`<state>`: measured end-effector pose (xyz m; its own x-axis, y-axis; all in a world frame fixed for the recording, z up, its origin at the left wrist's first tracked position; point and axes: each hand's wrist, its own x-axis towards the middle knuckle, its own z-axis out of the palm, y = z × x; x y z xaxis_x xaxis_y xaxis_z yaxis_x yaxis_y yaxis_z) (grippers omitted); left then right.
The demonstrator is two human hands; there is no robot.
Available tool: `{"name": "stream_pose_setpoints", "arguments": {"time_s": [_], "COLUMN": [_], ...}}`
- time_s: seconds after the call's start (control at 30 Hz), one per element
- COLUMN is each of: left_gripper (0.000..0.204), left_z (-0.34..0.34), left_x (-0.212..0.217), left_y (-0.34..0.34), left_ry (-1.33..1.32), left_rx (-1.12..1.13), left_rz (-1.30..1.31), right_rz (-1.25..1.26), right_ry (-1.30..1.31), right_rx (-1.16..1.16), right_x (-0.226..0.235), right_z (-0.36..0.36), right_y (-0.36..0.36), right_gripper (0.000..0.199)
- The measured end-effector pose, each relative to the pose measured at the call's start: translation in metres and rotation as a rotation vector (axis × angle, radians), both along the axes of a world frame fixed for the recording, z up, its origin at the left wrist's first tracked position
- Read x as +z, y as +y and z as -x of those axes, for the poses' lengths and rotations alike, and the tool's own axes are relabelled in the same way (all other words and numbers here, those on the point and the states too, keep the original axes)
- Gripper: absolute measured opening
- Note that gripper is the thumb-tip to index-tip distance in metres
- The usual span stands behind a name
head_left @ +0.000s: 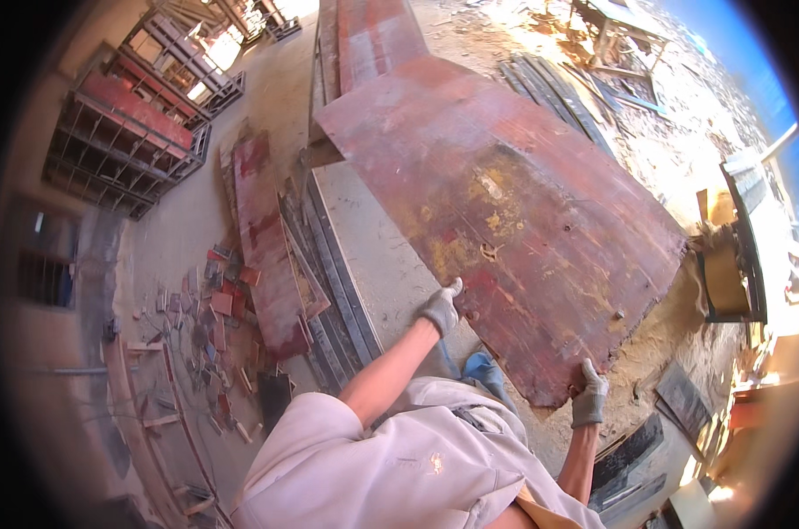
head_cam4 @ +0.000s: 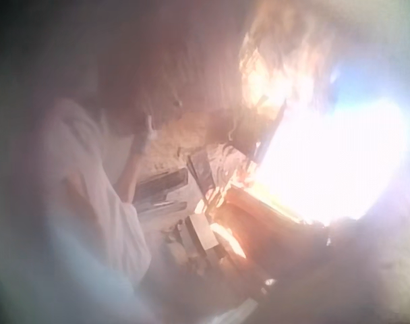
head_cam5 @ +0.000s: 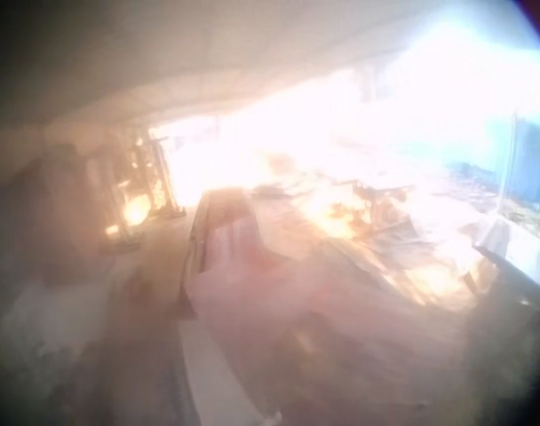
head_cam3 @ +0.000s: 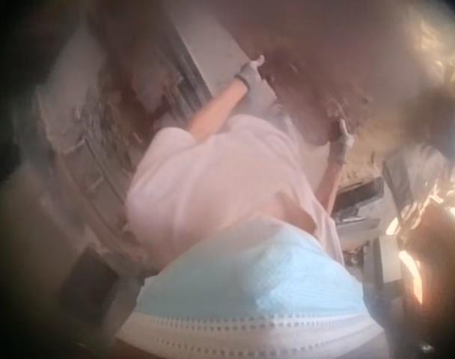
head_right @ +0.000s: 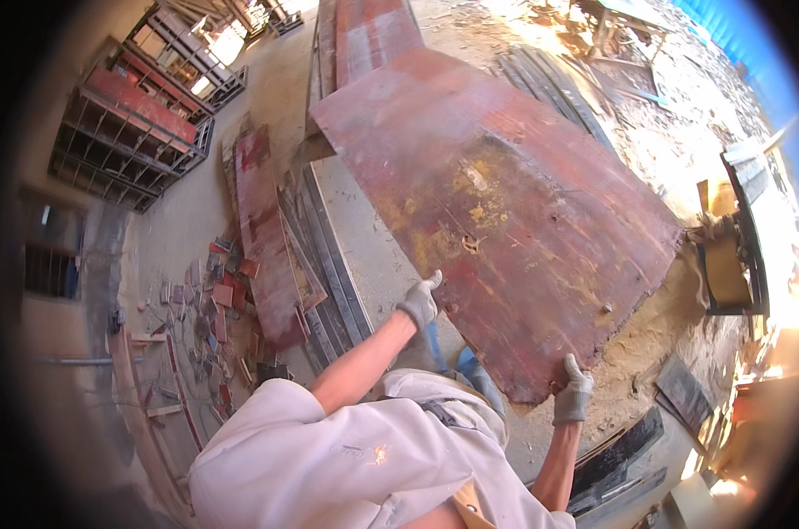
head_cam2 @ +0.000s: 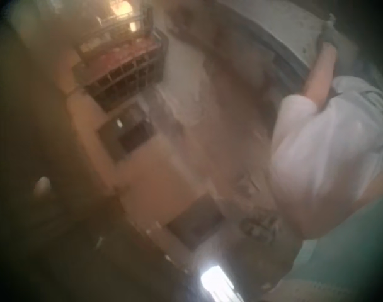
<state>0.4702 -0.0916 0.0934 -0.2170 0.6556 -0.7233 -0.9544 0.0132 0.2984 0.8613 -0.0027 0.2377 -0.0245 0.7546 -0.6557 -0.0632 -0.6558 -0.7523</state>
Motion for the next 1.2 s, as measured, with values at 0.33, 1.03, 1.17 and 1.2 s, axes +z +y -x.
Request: {"name": "stream_pose_setpoints", "arguments": {"time_s": [0.33, 1.03, 1.17, 1.2], "left_gripper": [0.036, 0.065, 0.057, 0.056], "left_z": [-0.091, 0.173, 0.069, 0.026], "left_x": [0.050, -0.085, -0.077, -0.075], "left_y": [0.019, 0.139, 0.172, 0.186], "left_ry": [-0.260, 0.365, 0.260, 0.272], "left_rx": [-0.208, 0.042, 0.138, 0.165], "left_rz": [-0.169, 0.091, 0.049, 0.046], "right_rz": [0.002, -0.177, -0.467, -0.504], "right_ry": [-0.299, -0.926, -0.952, -1.013], "right_rx": [0.023, -0.180, -0.118, -0.085], "right_x": [0.041, 0.064, 0.079, 0.089], "right_z": [-0.124, -0.128, -0.221, -0.256], "right_y": [0.059, 0.191, 0.285, 0.318], "right_gripper": [0.025, 0.051, 0.050, 0.051]}}
